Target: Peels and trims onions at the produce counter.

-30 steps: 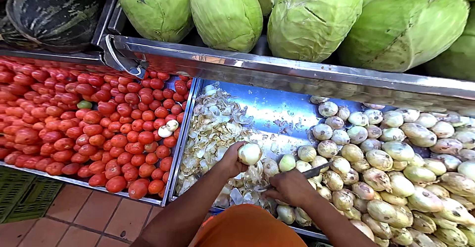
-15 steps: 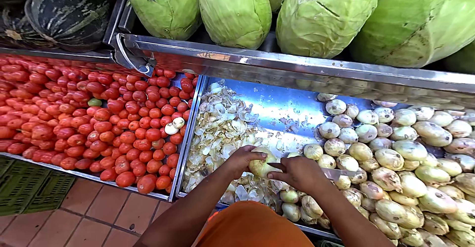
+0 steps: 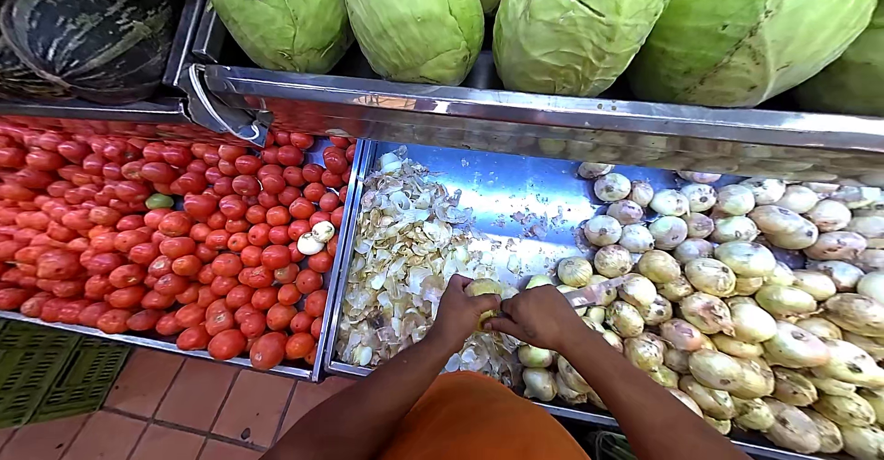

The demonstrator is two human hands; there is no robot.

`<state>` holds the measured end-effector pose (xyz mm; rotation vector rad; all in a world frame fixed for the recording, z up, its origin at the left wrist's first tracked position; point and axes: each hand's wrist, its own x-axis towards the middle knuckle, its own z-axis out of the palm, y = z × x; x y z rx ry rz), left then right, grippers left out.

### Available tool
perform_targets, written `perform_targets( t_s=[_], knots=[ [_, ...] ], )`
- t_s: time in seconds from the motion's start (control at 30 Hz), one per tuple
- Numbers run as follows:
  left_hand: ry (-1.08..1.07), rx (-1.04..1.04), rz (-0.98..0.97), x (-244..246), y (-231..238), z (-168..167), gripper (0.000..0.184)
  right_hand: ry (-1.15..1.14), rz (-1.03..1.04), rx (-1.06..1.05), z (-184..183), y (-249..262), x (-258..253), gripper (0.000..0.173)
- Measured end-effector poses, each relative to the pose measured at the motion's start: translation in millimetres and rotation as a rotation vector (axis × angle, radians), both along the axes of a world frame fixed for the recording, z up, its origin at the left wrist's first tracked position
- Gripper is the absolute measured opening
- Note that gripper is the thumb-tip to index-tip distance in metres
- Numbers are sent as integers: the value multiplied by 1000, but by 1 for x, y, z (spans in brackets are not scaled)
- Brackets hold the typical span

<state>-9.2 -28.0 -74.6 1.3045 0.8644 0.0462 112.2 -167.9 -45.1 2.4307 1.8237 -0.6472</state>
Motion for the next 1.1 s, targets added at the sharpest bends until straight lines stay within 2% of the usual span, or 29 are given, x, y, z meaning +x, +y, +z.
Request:
perform_targets(
  t_s=[0.2, 0.47, 0.63, 0.73, 0.8, 0.87, 0.9, 1.03, 1.1],
  knots=[
    [60, 9, 10, 16, -3, -18, 53, -33, 94, 49, -14, -3, 14, 80],
    [156, 4, 68, 25, -15, -37, 60, -31, 80, -64, -21, -9, 16, 78],
    [200, -178, 151, 32, -18, -51, 56, -41, 102, -77, -22, -13, 18, 79],
    [220, -262, 309, 35, 17, -68, 58, 77, 130, -89, -26, -22, -6, 79],
    [199, -383, 264, 34, 41, -56, 59, 128, 91, -145, -34, -25, -15, 70],
    [166, -487, 176, 30, 50, -39, 60, 181, -30, -206, -34, -21, -13, 50],
    [140, -500, 149, 28, 49, -32, 59, 204, -74, -204, -33, -20, -10, 47],
    [50, -491, 32, 22, 44, -17, 63, 263, -146, -118, -16, -25, 2, 53],
    [13, -460, -50, 19, 42, -9, 61, 140, -204, -98, -5, -25, 7, 67]
  ],
)
